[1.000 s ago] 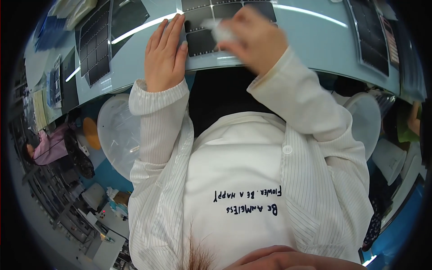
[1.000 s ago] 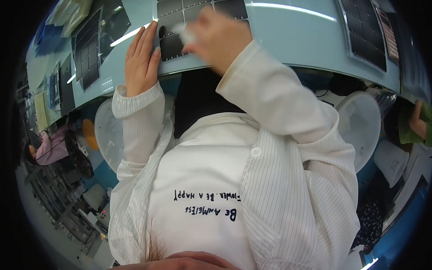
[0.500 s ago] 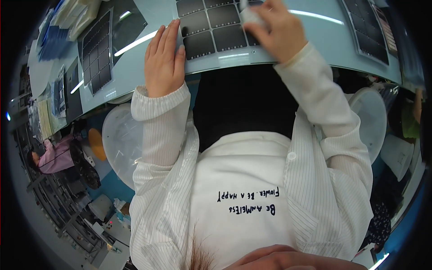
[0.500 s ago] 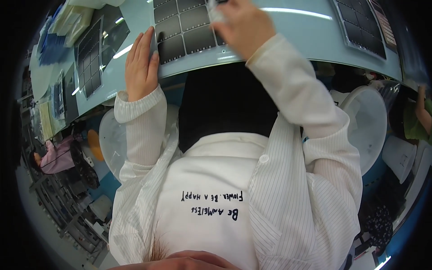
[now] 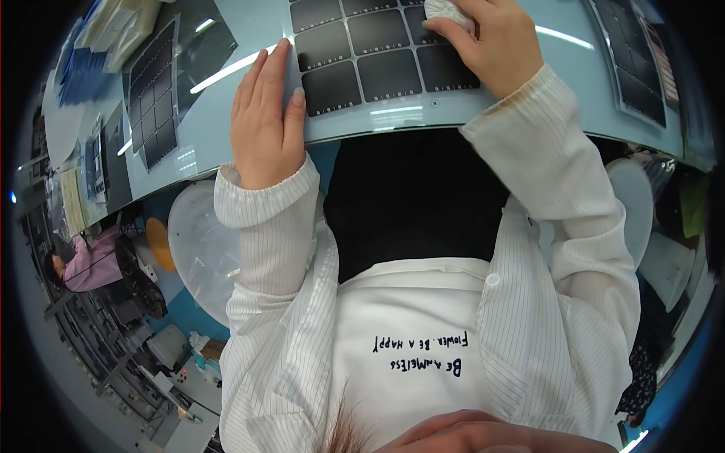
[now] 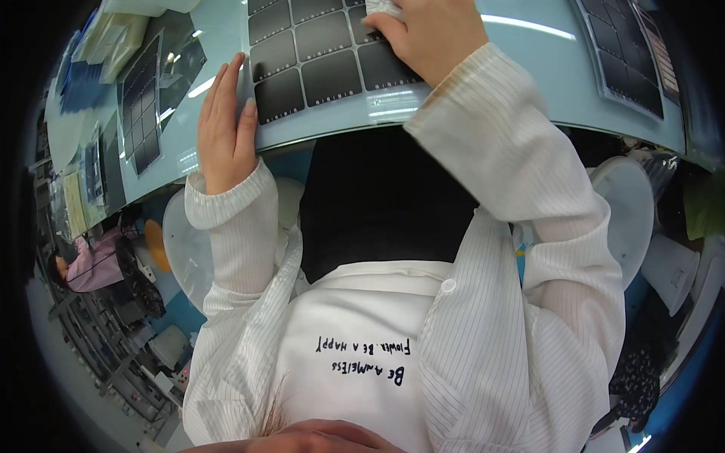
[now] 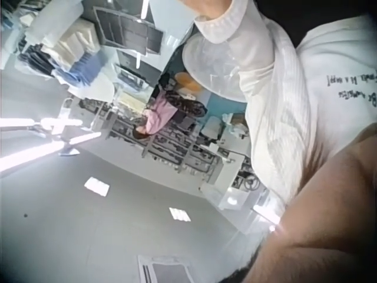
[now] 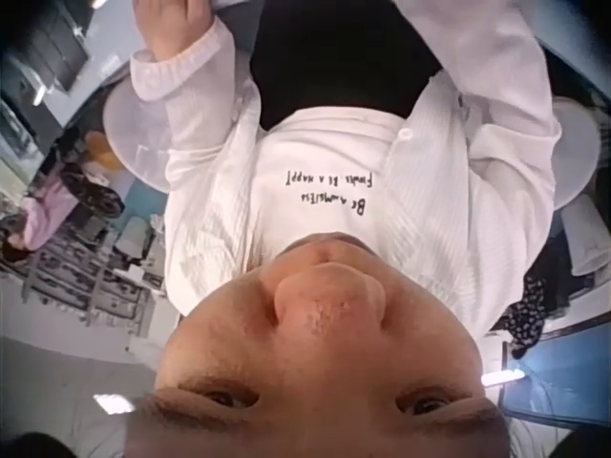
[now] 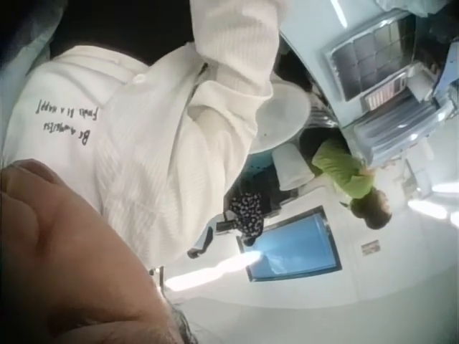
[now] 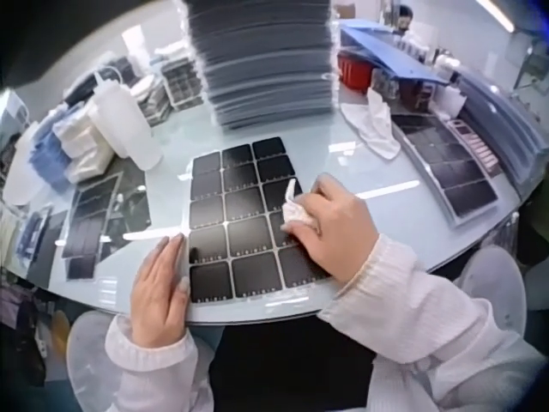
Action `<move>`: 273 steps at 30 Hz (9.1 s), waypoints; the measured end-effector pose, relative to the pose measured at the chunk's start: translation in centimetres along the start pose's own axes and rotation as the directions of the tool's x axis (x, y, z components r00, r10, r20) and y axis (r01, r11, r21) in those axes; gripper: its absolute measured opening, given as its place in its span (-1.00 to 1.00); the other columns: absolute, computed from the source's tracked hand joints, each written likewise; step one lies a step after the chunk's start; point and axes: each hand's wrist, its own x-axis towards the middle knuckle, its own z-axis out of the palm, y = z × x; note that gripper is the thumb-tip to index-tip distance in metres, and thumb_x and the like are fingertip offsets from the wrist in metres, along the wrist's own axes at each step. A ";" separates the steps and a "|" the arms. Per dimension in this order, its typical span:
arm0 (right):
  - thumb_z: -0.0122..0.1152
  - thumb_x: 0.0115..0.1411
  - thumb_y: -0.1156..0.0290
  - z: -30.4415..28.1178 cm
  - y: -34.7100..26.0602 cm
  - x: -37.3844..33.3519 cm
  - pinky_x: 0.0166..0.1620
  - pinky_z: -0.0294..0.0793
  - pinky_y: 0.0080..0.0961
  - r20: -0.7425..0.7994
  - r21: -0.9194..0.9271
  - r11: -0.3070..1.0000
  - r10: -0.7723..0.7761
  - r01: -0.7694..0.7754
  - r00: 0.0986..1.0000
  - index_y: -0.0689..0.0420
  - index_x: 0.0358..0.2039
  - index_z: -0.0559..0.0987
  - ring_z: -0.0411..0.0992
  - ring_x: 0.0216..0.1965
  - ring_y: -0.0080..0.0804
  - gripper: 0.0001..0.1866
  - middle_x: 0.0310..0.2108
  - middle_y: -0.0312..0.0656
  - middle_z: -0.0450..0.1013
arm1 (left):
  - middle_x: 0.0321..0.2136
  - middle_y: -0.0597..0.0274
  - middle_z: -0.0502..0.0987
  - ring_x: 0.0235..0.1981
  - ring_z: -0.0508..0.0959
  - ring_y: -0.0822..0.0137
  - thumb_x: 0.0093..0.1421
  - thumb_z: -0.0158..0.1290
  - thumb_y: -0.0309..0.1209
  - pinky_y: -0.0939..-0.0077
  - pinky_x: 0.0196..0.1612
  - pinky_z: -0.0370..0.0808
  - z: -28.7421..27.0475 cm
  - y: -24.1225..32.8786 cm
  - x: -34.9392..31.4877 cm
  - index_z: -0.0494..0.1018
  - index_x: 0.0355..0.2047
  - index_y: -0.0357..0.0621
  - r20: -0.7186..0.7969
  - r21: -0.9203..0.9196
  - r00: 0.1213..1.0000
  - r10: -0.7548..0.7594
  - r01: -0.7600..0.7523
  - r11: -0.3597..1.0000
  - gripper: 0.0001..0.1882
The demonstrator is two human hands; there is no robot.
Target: Cleaning and inspecting small electronic grid-like components at a production station.
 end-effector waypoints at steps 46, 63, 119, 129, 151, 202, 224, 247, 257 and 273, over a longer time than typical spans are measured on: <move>0.26 -0.02 0.29 4.9 -3.9 3.3 -0.22 0.45 -0.28 -0.053 0.181 0.944 -0.272 0.277 0.961 0.22 -0.37 0.52 0.44 -0.31 -0.06 -0.73 -0.28 -0.03 0.40 | 0.07 0.09 0.37 0.14 0.28 -0.01 0.07 -0.09 -0.46 0.20 0.16 0.20 -0.8 0.3 0.2 0.24 0.14 -0.21 0.017 -0.034 1.000 -0.025 0.025 0.999 -0.44; 0.36 -0.10 0.36 6.1 -6.1 1.8 -0.35 0.41 -0.37 -0.010 0.331 0.918 -0.227 0.217 0.974 0.24 -0.39 0.51 0.41 -0.38 -0.12 -0.70 -0.44 -0.04 0.36 | -0.11 -0.03 0.48 -0.09 0.50 0.14 0.16 -0.12 -0.54 0.37 0.01 0.37 0.1 -1.7 -1.1 0.34 0.00 -0.37 -0.192 -0.552 0.932 -0.309 0.158 0.819 -0.62; 0.35 -0.09 0.41 7.1 -6.8 5.0 -0.33 0.42 -0.38 0.206 0.469 0.831 -0.432 0.298 0.878 0.24 -0.35 0.52 0.42 -0.40 -0.08 -0.72 -0.43 -0.03 0.39 | -0.13 0.01 0.50 -0.12 0.49 0.13 0.16 -0.10 -0.58 0.41 -0.06 0.39 -0.2 -1.2 -0.8 0.38 0.00 -0.30 -0.219 -0.409 0.912 -0.346 0.236 0.881 -0.64; 0.37 -0.15 0.43 8.8 -4.4 9.5 -0.35 0.44 -0.34 0.175 0.395 0.898 -0.279 0.192 0.944 0.21 -0.37 0.51 0.42 -0.42 -0.09 -0.69 -0.36 -0.08 0.40 | -0.12 -0.04 0.49 -0.12 0.50 0.09 0.16 -0.12 -0.60 0.36 -0.03 0.40 -0.4 -0.8 0.1 0.38 -0.03 -0.32 -0.157 -0.445 0.855 -0.494 0.385 0.809 -0.66; 0.31 -0.05 0.51 2.1 1.2 7.1 -0.43 0.35 -0.46 0.024 0.249 0.957 -0.156 0.146 0.987 0.28 -0.34 0.47 0.36 -0.48 -0.17 -0.74 -0.43 -0.05 0.35 | -0.04 -0.06 0.45 -0.02 0.44 0.05 0.15 -0.04 -0.52 0.30 0.03 0.35 -1.2 -0.5 1.2 0.44 -0.13 -0.32 -0.112 -0.227 0.901 -0.420 0.388 0.893 -0.73; 0.36 -0.08 0.48 -5.9 0.4 3.5 -0.56 0.19 -0.76 0.068 0.280 0.960 -0.052 0.031 0.996 0.28 -0.25 0.55 0.28 -0.59 -0.62 -0.66 -0.39 -0.19 0.41 | -0.39 0.23 0.33 -0.55 0.37 0.48 0.09 -0.17 -0.77 0.69 -0.55 0.41 -2.6 -0.6 4.2 0.42 -0.02 -0.19 0.442 -0.588 0.828 -0.345 0.558 0.586 -0.55; 0.29 0.00 0.40 5.9 0.9 12.2 -0.33 0.46 -0.37 0.128 0.232 0.962 -0.174 0.141 0.976 0.21 -0.20 0.49 0.43 -0.36 -0.11 -0.67 -0.26 -0.10 0.34 | -0.13 0.07 0.40 -0.55 0.51 0.23 -0.13 -0.14 -0.75 0.44 -0.49 0.45 -2.7 0.1 3.4 0.38 0.00 -0.19 0.262 -0.438 0.963 -0.063 0.177 0.881 -0.41; 0.25 0.04 0.36 11.3 -2.8 15.7 -0.31 0.45 -0.37 0.135 0.247 0.945 -0.254 0.216 0.958 0.19 -0.24 0.51 0.43 -0.40 -0.16 -0.72 -0.27 -0.14 0.33 | 0.05 -0.17 0.36 -0.54 0.53 0.30 -0.13 -0.20 -0.75 0.58 -0.47 0.44 -1.2 -0.4 2.6 0.44 -0.14 -0.38 0.167 -0.510 0.966 -0.198 0.257 0.821 -0.52; 0.27 0.04 0.36 6.0 2.4 13.1 -0.31 0.41 -0.44 0.081 0.119 0.986 -0.128 0.118 0.988 0.21 -0.21 0.51 0.39 -0.35 -0.20 -0.69 -0.31 -0.13 0.33 | 0.05 -0.15 0.37 -0.53 0.56 0.18 -0.20 -0.13 -0.74 0.50 -0.48 0.50 -1.0 -0.4 2.6 0.46 -0.18 -0.35 0.157 -0.542 0.965 -0.208 0.260 0.799 -0.52; 0.34 -0.02 0.36 8.3 -3.2 12.1 -0.34 0.41 -0.45 0.145 0.262 0.954 -0.187 0.145 0.972 0.23 -0.26 0.53 0.40 -0.41 -0.24 -0.68 -0.33 -0.12 0.34 | 0.03 -0.12 0.38 -0.47 0.58 0.15 -0.18 -0.12 -0.72 0.47 -0.44 0.51 -1.1 -0.7 2.7 0.46 -0.17 -0.32 0.131 -0.526 0.967 -0.220 0.255 0.811 -0.52</move>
